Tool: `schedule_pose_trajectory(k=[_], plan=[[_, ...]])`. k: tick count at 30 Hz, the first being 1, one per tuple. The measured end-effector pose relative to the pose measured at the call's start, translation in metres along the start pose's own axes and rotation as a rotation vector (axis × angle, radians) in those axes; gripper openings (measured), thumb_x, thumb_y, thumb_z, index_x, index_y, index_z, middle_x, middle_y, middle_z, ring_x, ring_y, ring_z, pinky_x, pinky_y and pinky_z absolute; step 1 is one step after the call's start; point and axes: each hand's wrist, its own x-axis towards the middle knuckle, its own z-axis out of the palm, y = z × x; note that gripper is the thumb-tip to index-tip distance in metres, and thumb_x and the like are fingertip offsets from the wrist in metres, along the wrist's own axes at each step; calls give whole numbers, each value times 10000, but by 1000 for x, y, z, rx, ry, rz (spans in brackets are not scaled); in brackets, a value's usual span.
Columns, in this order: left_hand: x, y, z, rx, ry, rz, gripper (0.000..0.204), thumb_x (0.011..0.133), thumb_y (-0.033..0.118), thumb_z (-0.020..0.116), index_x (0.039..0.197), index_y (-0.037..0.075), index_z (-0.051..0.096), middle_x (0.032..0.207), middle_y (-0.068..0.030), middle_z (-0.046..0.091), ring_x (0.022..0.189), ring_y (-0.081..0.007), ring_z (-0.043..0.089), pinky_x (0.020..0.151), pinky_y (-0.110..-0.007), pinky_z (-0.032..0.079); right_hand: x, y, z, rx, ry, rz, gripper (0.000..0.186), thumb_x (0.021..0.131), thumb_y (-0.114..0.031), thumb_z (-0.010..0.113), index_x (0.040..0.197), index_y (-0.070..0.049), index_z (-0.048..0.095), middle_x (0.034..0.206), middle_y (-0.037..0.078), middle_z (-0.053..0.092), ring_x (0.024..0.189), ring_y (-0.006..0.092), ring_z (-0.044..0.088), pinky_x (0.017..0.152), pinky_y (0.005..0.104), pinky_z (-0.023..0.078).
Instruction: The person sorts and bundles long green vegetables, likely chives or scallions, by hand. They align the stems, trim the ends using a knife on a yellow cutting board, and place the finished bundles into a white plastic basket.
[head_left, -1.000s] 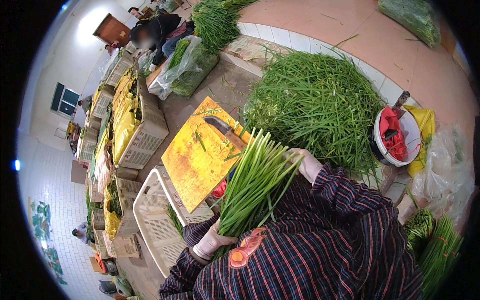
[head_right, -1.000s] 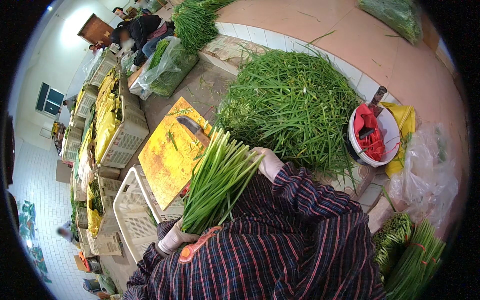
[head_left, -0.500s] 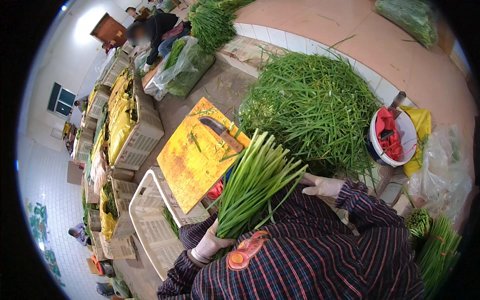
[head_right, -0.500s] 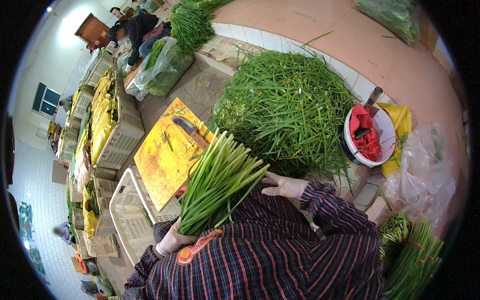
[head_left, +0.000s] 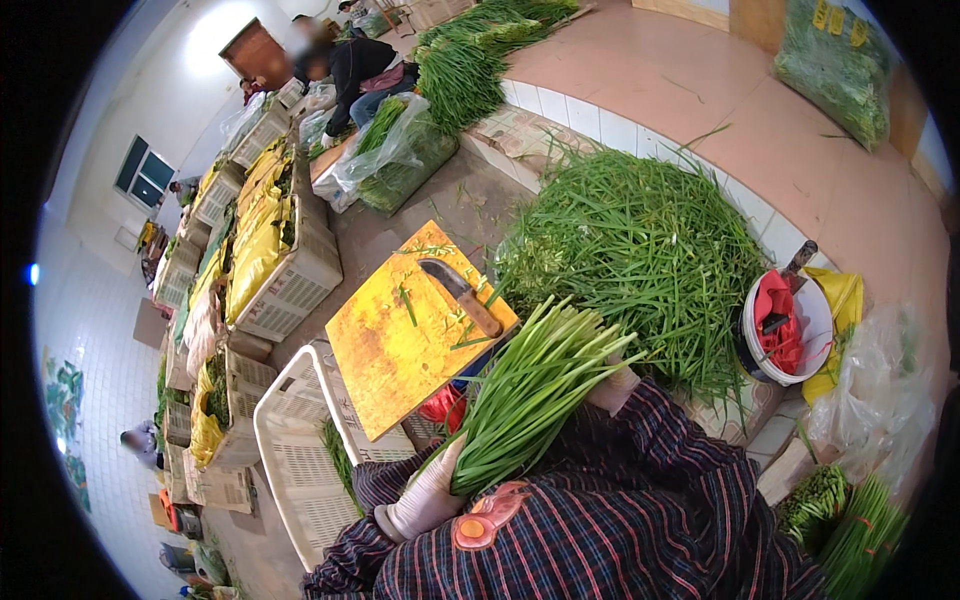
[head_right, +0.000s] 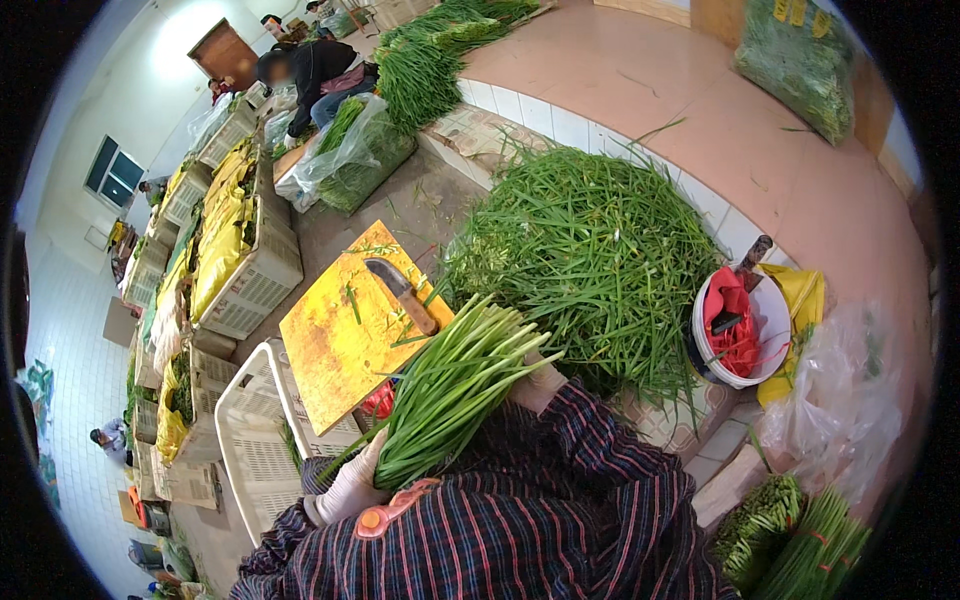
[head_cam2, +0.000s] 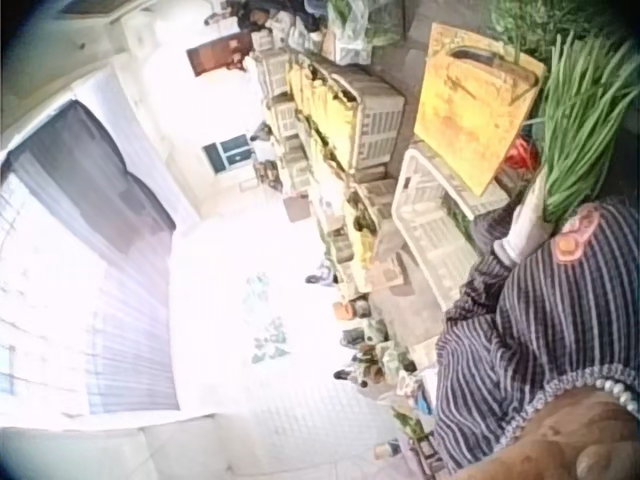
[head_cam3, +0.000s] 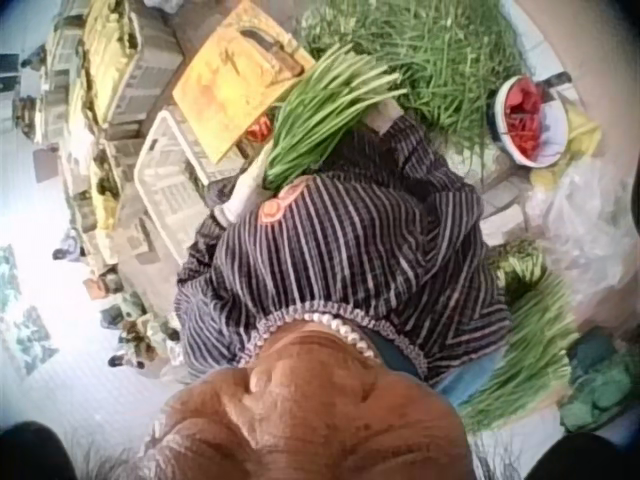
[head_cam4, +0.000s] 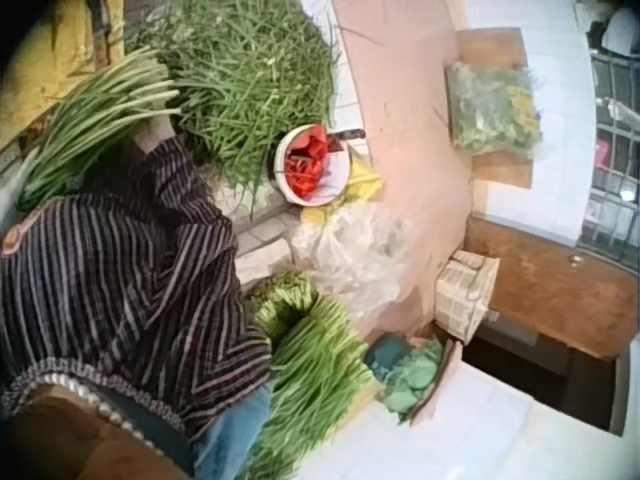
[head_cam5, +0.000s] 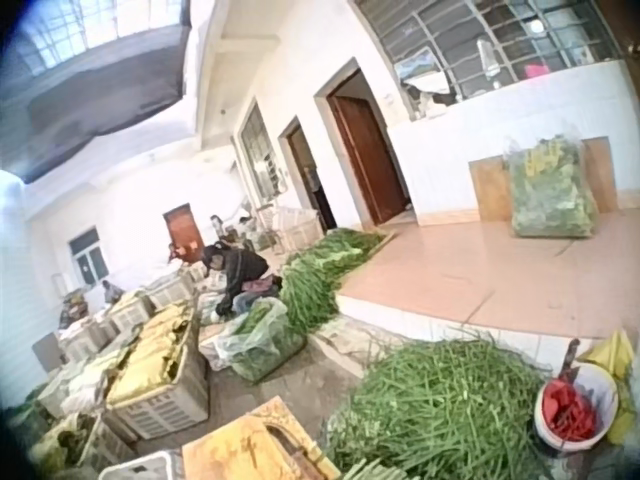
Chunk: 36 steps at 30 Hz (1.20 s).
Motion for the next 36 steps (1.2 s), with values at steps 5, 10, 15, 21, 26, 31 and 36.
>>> schedule_pose_trajectory(k=[5,10,15,21,26,31,36], plan=[[-2,-51,32,-43,-126,-23,835,734,146,674,1371,-1,155,1243,-285,408,1118,-390,467,887,-366,434,2,20,-40,92,182,-67,568,767,-406,662,1208,-103,472,1164,75,526,1081,242,488,945,416,404],[21,-18,5,33,-256,35,814,736,175,662,1364,-12,180,1213,-302,419,1067,-405,496,866,-382,446,5,19,-44,125,182,-49,547,808,-414,612,1209,-72,467,1170,116,527,1065,267,507,930,426,432],[23,39,-35,753,-553,-124,473,867,202,464,1294,26,364,719,-123,574,483,-255,574,405,-350,448,15,9,-24,63,-175,-166,585,886,-418,482,1339,-87,316,1338,159,376,1176,299,436,996,425,385],[34,113,-132,92,-27,193,442,697,12,579,1126,-69,511,839,-139,659,609,-189,650,531,-252,531,14,8,-22,27,-90,-108,587,874,-411,508,1328,-84,333,1312,145,407,1156,277,455,982,406,399],[153,93,-104,106,65,297,817,694,188,694,1350,-33,259,1346,-216,352,1224,-286,387,1029,-383,285,17,6,-20,-27,-54,-54,588,865,-406,530,1320,-81,347,1291,133,433,1140,258,471,970,390,410],[217,-16,1,-664,-415,20,1042,721,534,649,1416,59,35,1436,-176,197,1324,-274,202,1070,-380,194,7,-1,-30,-126,107,-28,589,855,-400,551,1311,-79,361,1270,121,459,1123,240,486,958,374,421],[223,-9,27,-949,-527,-182,858,759,216,705,1402,47,163,1351,-94,372,1202,-171,382,1012,-293,302,1,11,-40,-58,434,-124,466,877,-408,513,1194,-68,483,1109,82,568,998,198,552,887,352,446]])
